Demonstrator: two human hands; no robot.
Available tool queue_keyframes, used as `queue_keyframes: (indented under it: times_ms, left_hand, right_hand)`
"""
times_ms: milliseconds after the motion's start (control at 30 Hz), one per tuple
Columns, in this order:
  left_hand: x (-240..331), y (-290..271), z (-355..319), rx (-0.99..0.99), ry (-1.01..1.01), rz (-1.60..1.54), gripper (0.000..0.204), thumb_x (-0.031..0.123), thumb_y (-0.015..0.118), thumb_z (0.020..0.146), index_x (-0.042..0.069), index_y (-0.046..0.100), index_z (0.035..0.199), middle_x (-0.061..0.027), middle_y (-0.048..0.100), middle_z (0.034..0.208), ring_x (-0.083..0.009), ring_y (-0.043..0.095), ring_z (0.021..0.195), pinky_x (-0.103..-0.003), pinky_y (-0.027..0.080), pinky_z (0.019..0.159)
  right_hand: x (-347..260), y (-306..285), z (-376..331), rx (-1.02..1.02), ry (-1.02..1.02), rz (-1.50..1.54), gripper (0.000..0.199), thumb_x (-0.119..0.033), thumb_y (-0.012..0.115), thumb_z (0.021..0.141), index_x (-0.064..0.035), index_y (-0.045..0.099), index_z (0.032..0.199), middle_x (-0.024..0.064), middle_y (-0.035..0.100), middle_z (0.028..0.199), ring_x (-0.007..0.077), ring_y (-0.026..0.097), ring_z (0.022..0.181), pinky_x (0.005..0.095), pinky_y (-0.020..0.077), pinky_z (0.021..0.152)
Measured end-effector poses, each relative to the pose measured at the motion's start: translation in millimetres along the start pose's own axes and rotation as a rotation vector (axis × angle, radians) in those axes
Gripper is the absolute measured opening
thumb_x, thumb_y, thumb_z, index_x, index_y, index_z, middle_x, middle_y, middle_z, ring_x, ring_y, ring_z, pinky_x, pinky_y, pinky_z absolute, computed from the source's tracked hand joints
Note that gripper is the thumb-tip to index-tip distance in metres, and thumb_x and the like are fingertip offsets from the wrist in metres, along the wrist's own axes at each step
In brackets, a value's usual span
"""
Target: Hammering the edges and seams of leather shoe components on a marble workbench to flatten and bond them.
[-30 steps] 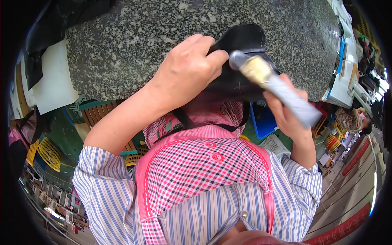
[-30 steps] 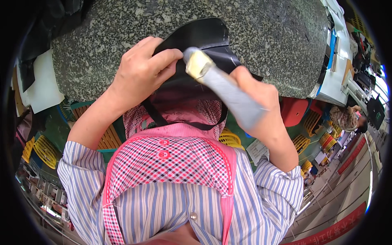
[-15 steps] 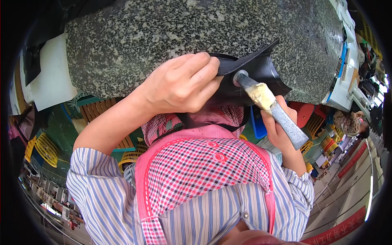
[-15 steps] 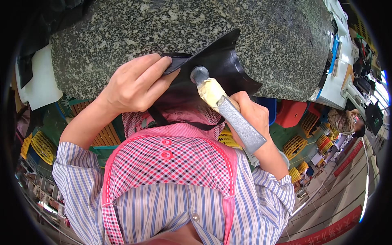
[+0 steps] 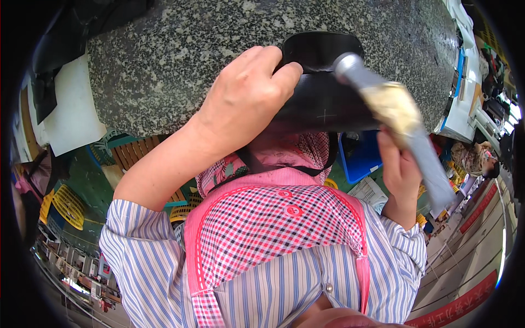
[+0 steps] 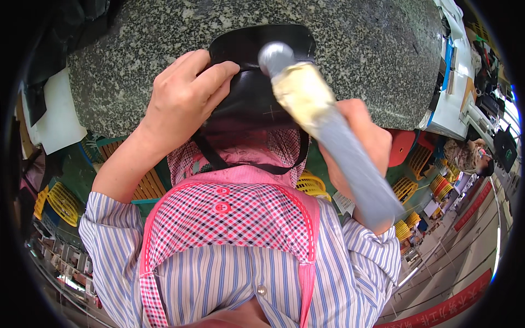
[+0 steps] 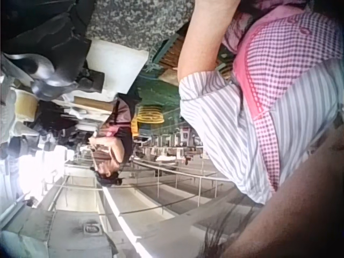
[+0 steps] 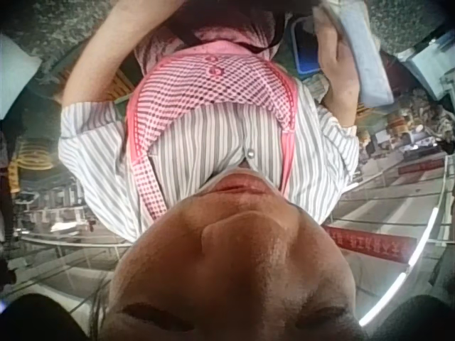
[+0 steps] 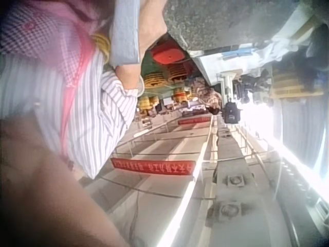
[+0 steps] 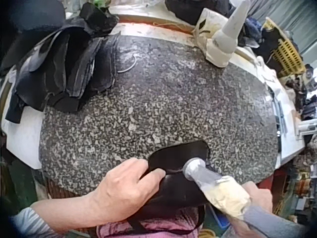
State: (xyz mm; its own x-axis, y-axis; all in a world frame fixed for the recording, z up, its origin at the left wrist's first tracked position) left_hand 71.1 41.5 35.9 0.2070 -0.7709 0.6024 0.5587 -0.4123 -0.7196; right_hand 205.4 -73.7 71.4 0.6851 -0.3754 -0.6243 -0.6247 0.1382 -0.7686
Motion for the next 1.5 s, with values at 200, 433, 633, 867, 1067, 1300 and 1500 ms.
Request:
queue_keyframes:
  times_ms: [200,433,633,867,1067,1300,1500]
  left_hand:
    - [2.1,5.1,0.4,-0.032,0.001,0.026,0.015,0.005,0.059,0.067,0.002,0.058,0.082,-0.0078,0.046,0.071,-0.022,0.052,0.07,-0.031,0.046,0.062]
    - [-0.5,4.4,3.2,-0.019,-0.044,0.019,0.017,0.005,0.065,0.069,0.006,0.062,0.085,-0.0068,0.046,0.067,-0.0224,0.053,0.063,-0.033,0.046,0.055]
    - [-5.9,2.1,3.9,0.005,-0.084,-0.002,0.015,0.006,0.066,0.07,0.007,0.063,0.085,-0.0059,0.047,0.066,-0.0222,0.054,0.061,-0.033,0.046,0.054]
    - [-13.9,-6.8,0.2,0.066,-0.099,-0.172,0.015,0.007,0.069,0.07,0.008,0.066,0.084,-0.0042,0.055,0.068,-0.0173,0.054,0.053,-0.027,0.044,0.048]
    - [-26.9,-1.8,0.2,0.017,-0.232,-0.144,0.014,0.006,0.069,0.07,0.007,0.066,0.083,-0.0046,0.06,0.069,-0.013,0.057,0.055,-0.023,0.045,0.05]
    - [-33.3,4.4,18.8,-0.129,-0.386,-0.099,0.01,0.008,0.065,0.071,0.003,0.066,0.08,-0.0076,0.061,0.064,-0.0151,0.059,0.055,-0.026,0.047,0.054]
    - [-31.4,6.2,20.2,-0.136,-0.363,-0.058,0.009,0.007,0.063,0.07,0.003,0.065,0.078,-0.0091,0.062,0.065,-0.0184,0.061,0.057,-0.028,0.047,0.055]
  right_hand:
    - [-3.5,16.6,21.5,-0.074,-0.121,-0.092,0.021,-0.008,0.067,0.072,-0.0045,0.053,0.087,0.0126,0.057,0.065,0.0248,0.062,0.058,0.0299,0.0462,0.053]
    - [-3.1,23.2,27.6,-0.238,-0.145,-0.183,0.014,-0.006,0.058,0.083,0.0019,0.054,0.094,0.0114,0.052,0.069,0.019,0.054,0.055,0.0291,0.0411,0.051]
    - [-10.0,30.0,20.0,-0.267,-0.123,-0.206,0.008,-0.006,0.058,0.081,0.0001,0.053,0.084,0.0125,0.052,0.063,0.0224,0.056,0.053,0.0273,0.0423,0.052]
    - [7.0,36.7,-7.4,-0.25,-0.043,-0.045,0.01,-0.006,0.059,0.082,-0.0001,0.051,0.083,0.0114,0.049,0.06,0.0227,0.053,0.049,0.0281,0.04,0.048]
    - [6.0,42.7,-6.3,-0.232,-0.088,-0.077,0.008,-0.004,0.057,0.082,-0.0009,0.05,0.081,0.0118,0.049,0.06,0.0254,0.054,0.049,0.0279,0.0396,0.048]
    - [2.3,36.4,-0.7,-0.251,-0.06,-0.091,0.008,-0.004,0.058,0.081,-0.0001,0.05,0.081,0.0117,0.05,0.061,0.0236,0.055,0.051,0.0287,0.04,0.049]
    - [-21.5,-0.7,14.7,0.1,-0.205,0.101,0.016,-0.009,0.064,0.074,-0.0046,0.053,0.085,0.013,0.056,0.061,0.0262,0.061,0.055,0.0321,0.0458,0.051]
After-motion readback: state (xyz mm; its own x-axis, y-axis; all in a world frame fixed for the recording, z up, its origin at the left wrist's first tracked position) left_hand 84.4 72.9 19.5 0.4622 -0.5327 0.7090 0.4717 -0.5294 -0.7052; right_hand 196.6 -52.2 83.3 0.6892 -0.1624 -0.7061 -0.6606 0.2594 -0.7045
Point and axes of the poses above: each hand's wrist, its own z-axis towards the middle knuckle, its own y-axis out of the palm, x = y × z, the point moved 9 cm from there along z, towards the middle knuckle
